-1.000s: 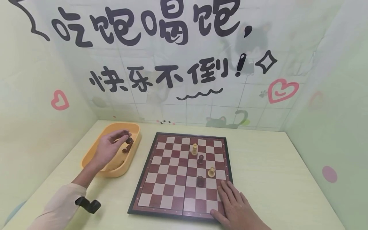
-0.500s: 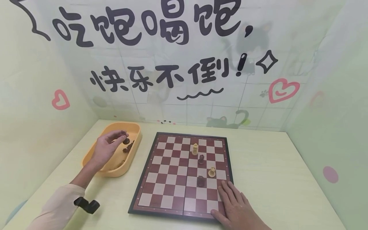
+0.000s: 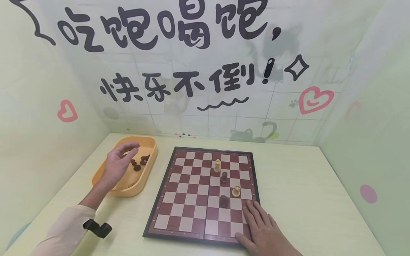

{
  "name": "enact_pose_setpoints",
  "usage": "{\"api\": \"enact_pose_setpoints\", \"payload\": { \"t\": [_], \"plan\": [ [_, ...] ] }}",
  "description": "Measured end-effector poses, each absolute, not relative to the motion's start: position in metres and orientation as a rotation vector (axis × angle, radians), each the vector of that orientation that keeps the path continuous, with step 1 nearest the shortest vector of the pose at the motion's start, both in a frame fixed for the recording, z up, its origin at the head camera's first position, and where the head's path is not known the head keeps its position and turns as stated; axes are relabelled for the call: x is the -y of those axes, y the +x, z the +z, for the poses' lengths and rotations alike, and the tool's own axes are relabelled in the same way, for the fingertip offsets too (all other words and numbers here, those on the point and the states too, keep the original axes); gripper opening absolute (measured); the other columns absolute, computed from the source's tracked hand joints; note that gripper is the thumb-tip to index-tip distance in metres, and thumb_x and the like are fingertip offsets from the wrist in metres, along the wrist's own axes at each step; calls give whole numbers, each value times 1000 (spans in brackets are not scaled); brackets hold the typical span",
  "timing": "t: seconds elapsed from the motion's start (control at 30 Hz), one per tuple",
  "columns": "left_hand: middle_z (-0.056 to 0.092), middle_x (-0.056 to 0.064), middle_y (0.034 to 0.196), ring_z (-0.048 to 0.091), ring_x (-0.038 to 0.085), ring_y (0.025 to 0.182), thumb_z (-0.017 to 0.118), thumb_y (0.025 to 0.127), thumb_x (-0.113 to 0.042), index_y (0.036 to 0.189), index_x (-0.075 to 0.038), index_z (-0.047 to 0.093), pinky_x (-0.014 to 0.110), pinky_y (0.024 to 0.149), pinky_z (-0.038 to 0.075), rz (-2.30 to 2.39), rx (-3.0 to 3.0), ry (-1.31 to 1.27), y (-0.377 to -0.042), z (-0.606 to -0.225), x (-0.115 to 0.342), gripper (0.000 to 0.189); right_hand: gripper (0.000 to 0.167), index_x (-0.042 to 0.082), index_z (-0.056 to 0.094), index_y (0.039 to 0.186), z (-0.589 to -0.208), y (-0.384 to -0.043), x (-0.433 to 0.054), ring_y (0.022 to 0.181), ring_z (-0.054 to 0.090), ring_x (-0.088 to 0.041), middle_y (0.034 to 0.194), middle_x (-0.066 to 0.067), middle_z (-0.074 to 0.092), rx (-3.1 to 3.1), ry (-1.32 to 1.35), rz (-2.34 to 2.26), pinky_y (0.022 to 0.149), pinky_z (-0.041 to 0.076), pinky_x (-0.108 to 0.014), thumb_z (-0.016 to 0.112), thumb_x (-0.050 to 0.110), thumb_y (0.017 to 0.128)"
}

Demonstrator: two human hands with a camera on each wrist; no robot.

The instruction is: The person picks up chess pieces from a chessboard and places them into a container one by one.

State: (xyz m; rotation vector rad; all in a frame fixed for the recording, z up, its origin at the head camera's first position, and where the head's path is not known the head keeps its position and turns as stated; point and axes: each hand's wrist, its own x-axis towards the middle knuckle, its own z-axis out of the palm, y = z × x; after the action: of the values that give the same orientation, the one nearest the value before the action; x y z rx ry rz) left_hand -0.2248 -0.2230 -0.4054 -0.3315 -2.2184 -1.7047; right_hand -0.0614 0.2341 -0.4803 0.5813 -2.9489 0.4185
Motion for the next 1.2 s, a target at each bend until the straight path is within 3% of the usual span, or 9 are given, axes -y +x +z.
{"api": "enact_pose_setpoints", "payload": {
  "t": [0.03, 0.1, 0.13, 0.33, 0.5, 0.7, 0.93, 1.1, 1.2],
  "plan": [
    [58, 28, 128, 63, 12, 109, 63, 104, -18, 127, 10, 60, 17, 91, 52, -1706, 2215, -342, -225, -405, 222, 36, 78, 0, 51, 144, -480, -62, -234, 141, 33, -37, 154, -17, 42, 2952, 587, 412, 113, 34, -53, 63, 59, 94],
    [58, 30, 126, 64, 15, 109, 62, 104, -16, 126, 11, 60, 18, 92, 52, -1705, 2215, -364, -225, -405, 219, 35, 79, 0, 51, 144, -478, -61, -234, 141, 32, -37, 154, -17, 41, 2967, 589, 422, 114, 34, -54, 63, 59, 94],
    [58, 30, 126, 65, 16, 107, 62, 104, -16, 125, 11, 60, 18, 88, 54, -1715, 2220, -368, -225, -406, 218, 34, 79, -1, 50, 145, -478, -61, -234, 141, 32, -37, 155, -17, 40, 2972, 594, 420, 108, 39, -59, 63, 59, 94],
    [59, 31, 122, 70, 20, 88, 63, 103, -14, 123, 11, 60, 24, 64, 58, -1825, 2255, -372, -224, -406, 210, 32, 78, 0, 51, 144, -477, -62, -233, 140, 34, -37, 154, -16, 42, 2956, 592, 396, 107, 42, -57, 62, 59, 95],
    [59, 29, 123, 68, 12, 93, 63, 103, -14, 124, 10, 61, 24, 71, 59, -1800, 2282, -378, -224, -407, 205, 31, 79, -1, 50, 145, -475, -62, -233, 141, 33, -38, 155, -17, 41, 2974, 599, 410, 108, 39, -58, 61, 59, 95],
    [62, 27, 122, 65, 11, 102, 62, 103, -9, 122, 10, 62, 20, 80, 57, -1765, 2258, -409, -223, -408, 199, 27, 80, -1, 49, 146, -473, -62, -233, 141, 33, -39, 155, -18, 40, 3006, 604, 391, 107, 39, -60, 63, 58, 94],
    [64, 26, 120, 62, 22, 110, 63, 101, -2, 119, 11, 63, 20, 96, 51, -1772, 2244, -484, -220, -409, 190, 23, 80, -1, 50, 146, -476, -62, -233, 141, 32, -38, 155, -17, 41, 2995, 582, 416, 108, 38, -59, 62, 59, 94],
    [65, 23, 120, 62, 30, 114, 63, 101, -6, 120, 9, 63, 21, 97, 50, -1770, 2260, -519, -217, -409, 186, 24, 79, -1, 51, 144, -479, -62, -233, 140, 34, -37, 153, -17, 43, 2954, 598, 398, 105, 40, -60, 63, 59, 94],
    [66, 20, 119, 62, 28, 112, 64, 101, -6, 119, 7, 64, 21, 96, 51, -1767, 2269, -534, -215, -409, 182, 23, 79, -1, 50, 145, -477, -62, -234, 140, 34, -38, 153, -18, 42, 2959, 601, 388, 106, 40, -59, 63, 59, 94]
  ]
}}
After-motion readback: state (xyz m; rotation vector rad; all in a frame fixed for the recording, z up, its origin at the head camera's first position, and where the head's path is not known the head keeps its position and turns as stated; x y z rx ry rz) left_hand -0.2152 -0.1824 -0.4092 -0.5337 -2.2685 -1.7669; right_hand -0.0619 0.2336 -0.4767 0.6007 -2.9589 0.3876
